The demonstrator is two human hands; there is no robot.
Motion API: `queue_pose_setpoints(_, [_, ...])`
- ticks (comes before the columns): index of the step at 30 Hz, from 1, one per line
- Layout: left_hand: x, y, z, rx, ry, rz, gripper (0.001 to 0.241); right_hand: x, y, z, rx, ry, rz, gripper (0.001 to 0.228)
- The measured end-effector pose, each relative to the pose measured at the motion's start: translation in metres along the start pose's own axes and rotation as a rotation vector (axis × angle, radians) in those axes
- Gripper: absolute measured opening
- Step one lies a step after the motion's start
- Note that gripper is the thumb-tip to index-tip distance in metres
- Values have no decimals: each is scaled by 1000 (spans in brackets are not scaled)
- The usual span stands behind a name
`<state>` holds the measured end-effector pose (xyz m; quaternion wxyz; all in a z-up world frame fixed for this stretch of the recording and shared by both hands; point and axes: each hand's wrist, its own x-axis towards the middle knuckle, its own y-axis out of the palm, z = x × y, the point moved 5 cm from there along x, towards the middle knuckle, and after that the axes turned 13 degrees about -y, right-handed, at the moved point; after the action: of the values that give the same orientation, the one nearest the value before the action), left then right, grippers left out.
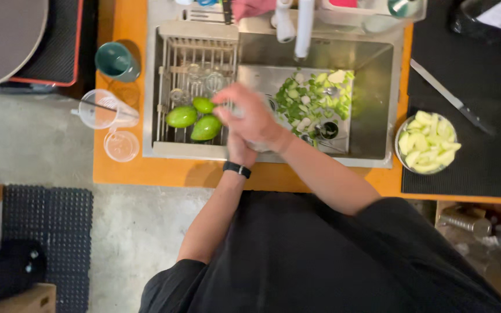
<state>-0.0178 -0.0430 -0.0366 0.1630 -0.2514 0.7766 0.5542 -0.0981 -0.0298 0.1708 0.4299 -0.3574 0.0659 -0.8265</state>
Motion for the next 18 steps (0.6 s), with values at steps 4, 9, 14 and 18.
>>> queue_pose_setpoints(4, [-12, 51, -21, -201, -185, 212, 56, -65, -89, -22, 103, 246, -531, 26])
queue_pose_setpoints(9, [1, 68, 6, -213, -396, 308, 63, -144, -81, -65, -120, 711, -104, 42])
queue_pose_setpoints(14, [17, 35, -5, 470, 149, -445, 40, -181, -89, -82, -256, 712, -403, 38])
queue_pose_setpoints(18, [5, 56, 5, 964, 635, -150, 35, -188, -91, -101, -320, 694, -408, 37])
